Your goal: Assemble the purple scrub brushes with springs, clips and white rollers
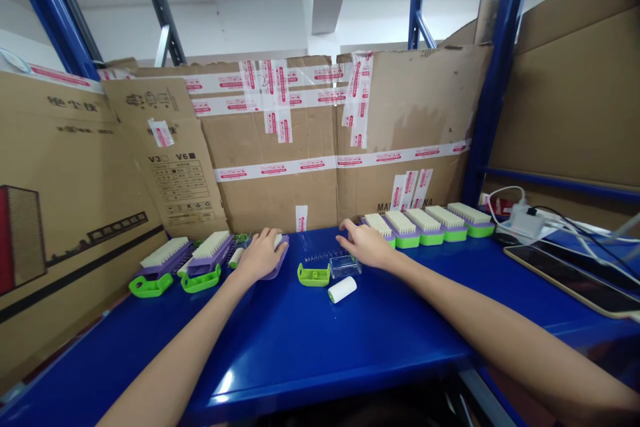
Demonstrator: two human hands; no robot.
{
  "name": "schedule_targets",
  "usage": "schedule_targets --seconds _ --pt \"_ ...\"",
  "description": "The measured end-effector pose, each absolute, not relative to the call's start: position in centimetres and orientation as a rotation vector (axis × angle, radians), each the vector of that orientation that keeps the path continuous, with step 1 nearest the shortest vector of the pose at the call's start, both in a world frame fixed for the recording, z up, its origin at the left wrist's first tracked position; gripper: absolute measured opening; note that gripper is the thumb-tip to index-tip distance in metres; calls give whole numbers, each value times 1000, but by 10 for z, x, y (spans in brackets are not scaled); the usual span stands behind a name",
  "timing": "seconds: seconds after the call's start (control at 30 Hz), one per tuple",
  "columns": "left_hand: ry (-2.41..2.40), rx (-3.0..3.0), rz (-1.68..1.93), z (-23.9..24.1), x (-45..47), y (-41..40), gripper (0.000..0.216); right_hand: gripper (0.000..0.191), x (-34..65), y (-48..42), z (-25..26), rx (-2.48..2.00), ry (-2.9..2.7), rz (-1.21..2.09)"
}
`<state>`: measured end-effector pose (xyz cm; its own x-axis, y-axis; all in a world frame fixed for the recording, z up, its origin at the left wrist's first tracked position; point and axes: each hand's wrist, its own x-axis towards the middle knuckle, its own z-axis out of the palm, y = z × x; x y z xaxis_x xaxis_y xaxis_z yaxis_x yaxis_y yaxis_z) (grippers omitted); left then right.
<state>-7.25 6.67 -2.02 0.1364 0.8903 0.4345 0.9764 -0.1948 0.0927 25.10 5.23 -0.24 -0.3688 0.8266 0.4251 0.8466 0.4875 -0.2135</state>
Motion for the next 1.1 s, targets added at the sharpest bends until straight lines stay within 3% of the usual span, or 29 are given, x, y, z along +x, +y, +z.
schedule_targets --seconds 0.6,0.9,1.1 --pt "-1747 -2234 -779 -8 -70 61 26 32 249 49 1 -1400 -2286 -85" --pt "-1665 -2222 -845 -15 -72 69 50 33 249 48 2 -1406 -2306 -75" --pt "-1617 -2255 -842 -13 -72 70 41 32 249 48 2 -1402 -2311 -75"
